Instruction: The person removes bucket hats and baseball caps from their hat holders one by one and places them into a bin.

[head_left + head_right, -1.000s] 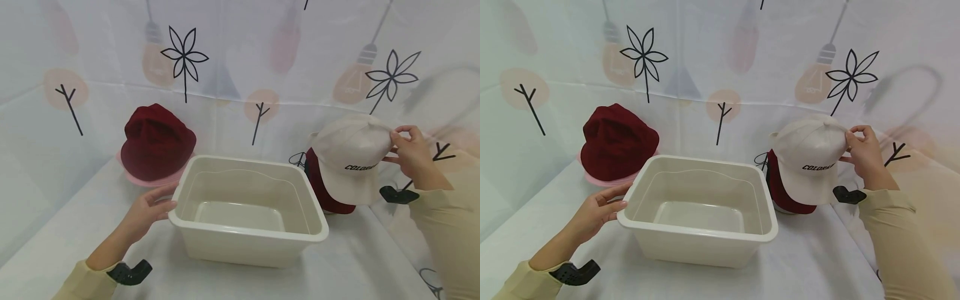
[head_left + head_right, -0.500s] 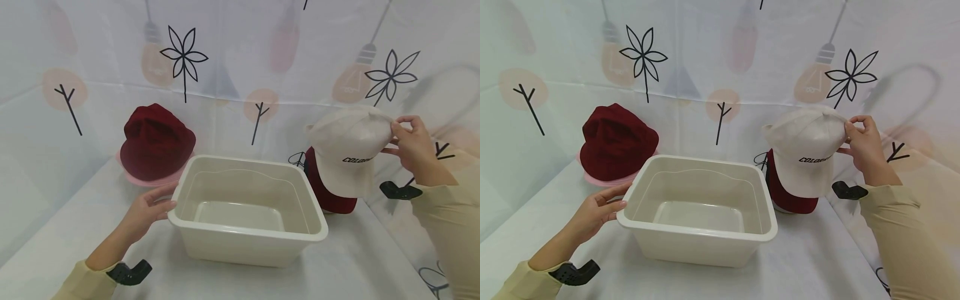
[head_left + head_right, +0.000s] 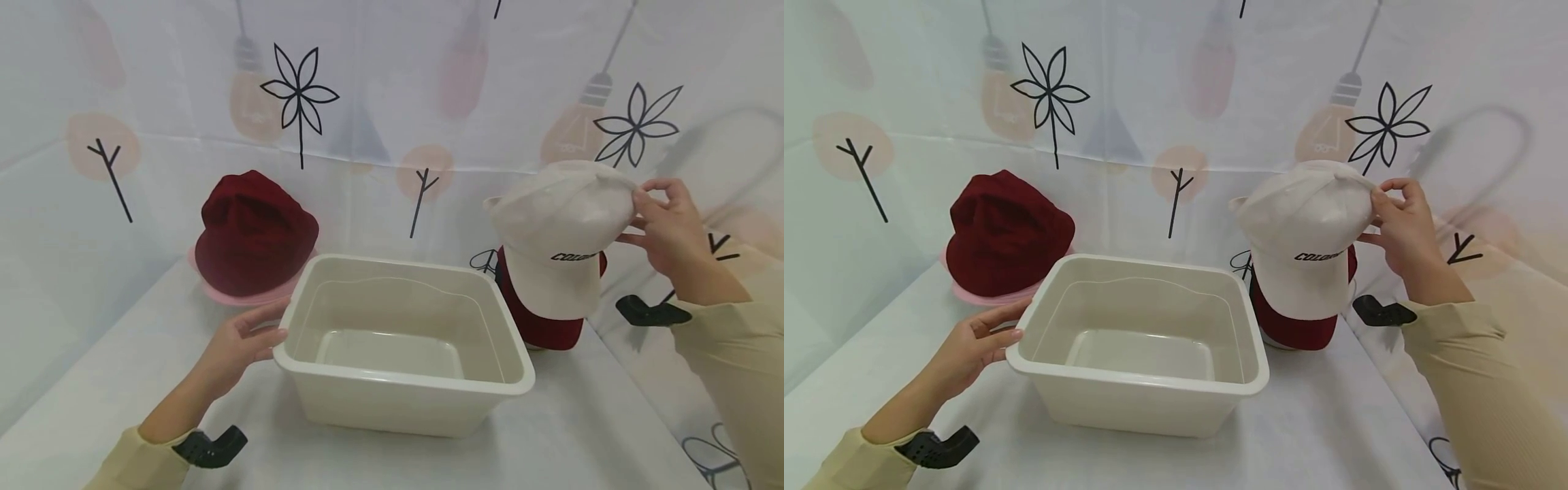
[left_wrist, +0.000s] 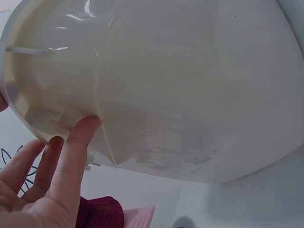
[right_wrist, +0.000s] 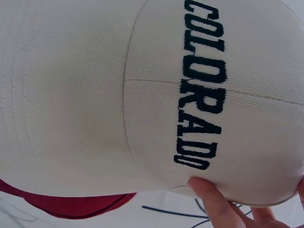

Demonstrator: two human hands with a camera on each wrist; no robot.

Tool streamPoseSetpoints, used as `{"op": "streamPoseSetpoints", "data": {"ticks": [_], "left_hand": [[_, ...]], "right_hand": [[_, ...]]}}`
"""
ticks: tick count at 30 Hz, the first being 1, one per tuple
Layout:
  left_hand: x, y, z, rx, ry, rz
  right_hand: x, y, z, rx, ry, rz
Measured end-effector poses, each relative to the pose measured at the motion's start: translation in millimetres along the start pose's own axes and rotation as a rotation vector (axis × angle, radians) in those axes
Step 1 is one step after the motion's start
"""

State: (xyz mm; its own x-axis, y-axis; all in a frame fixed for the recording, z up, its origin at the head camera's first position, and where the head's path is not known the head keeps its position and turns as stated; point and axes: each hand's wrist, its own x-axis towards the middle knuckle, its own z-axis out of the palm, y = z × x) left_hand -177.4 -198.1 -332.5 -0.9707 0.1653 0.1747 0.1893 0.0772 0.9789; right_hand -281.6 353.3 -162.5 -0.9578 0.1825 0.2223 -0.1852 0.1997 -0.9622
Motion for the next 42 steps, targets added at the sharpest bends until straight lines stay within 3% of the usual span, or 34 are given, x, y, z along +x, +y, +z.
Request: {"op": "streamPoseSetpoints", "data": {"ticks": [12, 28, 42], "left_hand": [[-0.1, -1.2, -0.6, -0.018, -0.002, -0.01], [-0.9, -0.8, 0.0, -0.011, 0.002, -0.01], [-0.6, -1.2, 0.4, -0.01, 0.012, -0.017]], "right_hand": [[-9.7, -14.2, 15.4, 0.052, -0.084, -0.037], [-28.0, -26.1, 52.6, 0.183, -0.196, -0.176], [-35.8, -27.7, 85.7, 0.297, -0.28, -0.189]]}}
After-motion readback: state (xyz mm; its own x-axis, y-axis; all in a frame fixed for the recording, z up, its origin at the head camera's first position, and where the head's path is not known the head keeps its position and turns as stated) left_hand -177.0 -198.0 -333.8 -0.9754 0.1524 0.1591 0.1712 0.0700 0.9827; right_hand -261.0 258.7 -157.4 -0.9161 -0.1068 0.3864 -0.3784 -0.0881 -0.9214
